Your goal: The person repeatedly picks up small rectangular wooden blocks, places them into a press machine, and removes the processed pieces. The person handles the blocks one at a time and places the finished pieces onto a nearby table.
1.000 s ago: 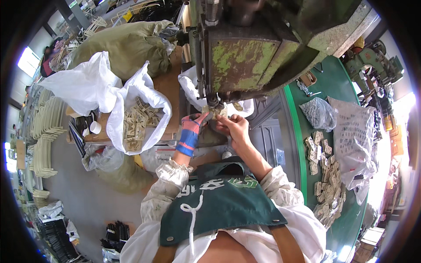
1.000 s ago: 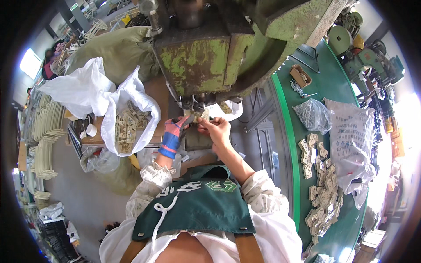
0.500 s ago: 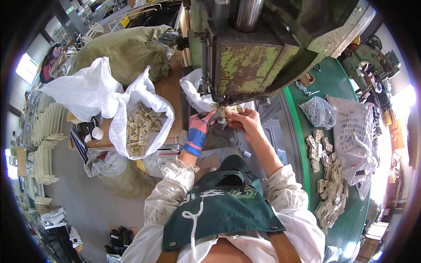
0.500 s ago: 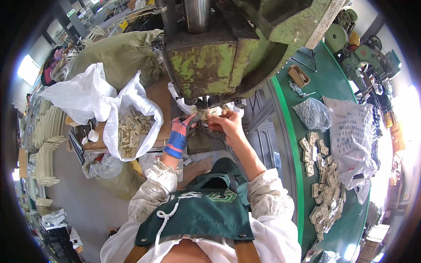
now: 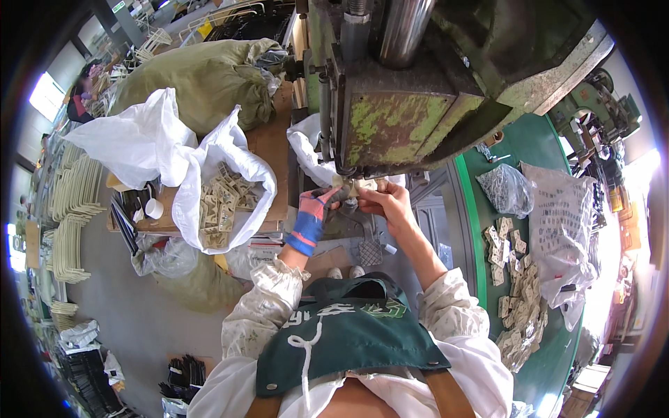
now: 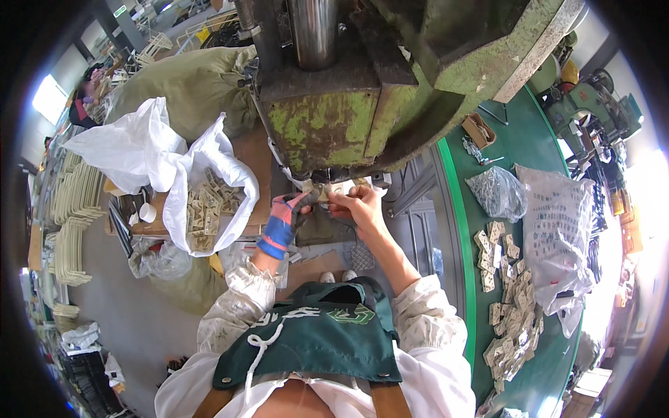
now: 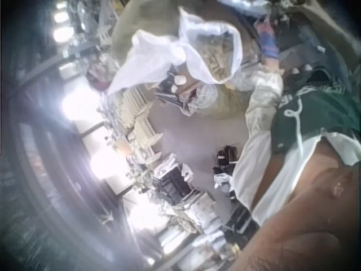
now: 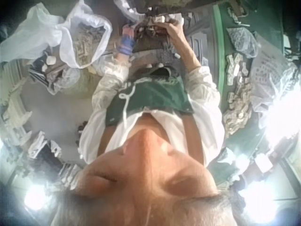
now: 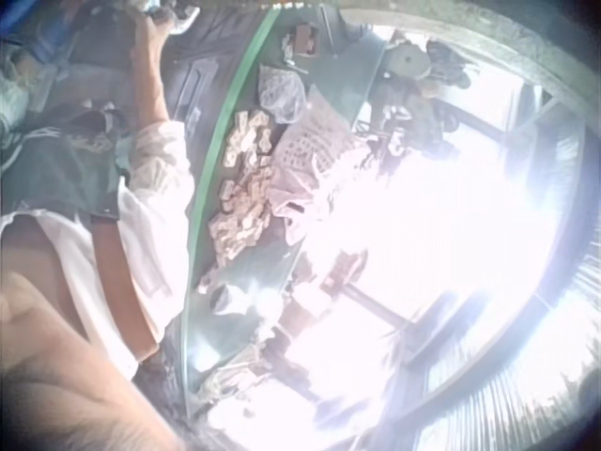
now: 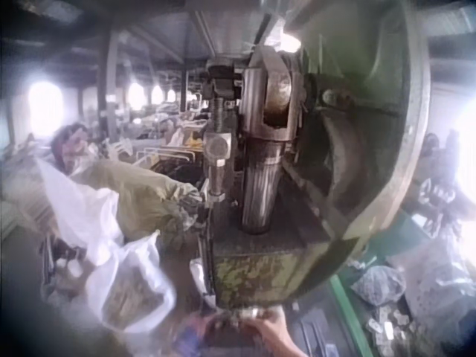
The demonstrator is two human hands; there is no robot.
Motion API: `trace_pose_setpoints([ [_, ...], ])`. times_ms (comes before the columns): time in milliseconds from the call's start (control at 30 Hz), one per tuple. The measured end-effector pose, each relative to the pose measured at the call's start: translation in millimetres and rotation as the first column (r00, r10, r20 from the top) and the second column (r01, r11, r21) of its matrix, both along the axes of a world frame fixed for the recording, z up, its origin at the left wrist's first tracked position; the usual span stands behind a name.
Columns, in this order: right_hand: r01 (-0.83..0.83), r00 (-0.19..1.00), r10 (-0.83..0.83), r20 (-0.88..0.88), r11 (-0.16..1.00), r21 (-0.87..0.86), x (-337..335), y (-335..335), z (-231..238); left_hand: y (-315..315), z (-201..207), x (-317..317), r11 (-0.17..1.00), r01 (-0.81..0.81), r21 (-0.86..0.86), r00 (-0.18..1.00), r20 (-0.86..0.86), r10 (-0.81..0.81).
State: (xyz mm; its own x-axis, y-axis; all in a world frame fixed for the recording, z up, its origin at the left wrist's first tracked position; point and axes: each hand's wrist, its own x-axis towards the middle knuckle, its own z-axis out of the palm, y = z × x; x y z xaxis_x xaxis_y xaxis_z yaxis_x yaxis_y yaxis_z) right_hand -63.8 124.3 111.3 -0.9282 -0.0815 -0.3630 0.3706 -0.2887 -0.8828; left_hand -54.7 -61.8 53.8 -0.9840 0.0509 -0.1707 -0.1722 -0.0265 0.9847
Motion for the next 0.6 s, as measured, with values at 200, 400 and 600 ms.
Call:
trace_pose_setpoints([
  [200, -0.008, 1.0, 0.008, 0.024, 1.0, -0.004, -0.9, -2.9, -10.2, -9.0, -27.3, -2.6, 0.921, -0.058, -0.385, 0.878, -0.459, -0.136],
  [400, -0.035, 0.992, 0.05, -0.117, 0.991, 0.131, -2.1, 7.1, -16.9, -5.8, 2.0, 4.3, 0.986, 0.023, 0.165, 0.97, 0.235, -0.062],
  [600, -0.017, 1.0, 0.017, -0.015, 1.0, -0.006, 2.6, 3.9, -13.1, 8.5, 7.4, 10.8, 0.97, -0.123, 0.207, 0.99, 0.095, 0.106],
])
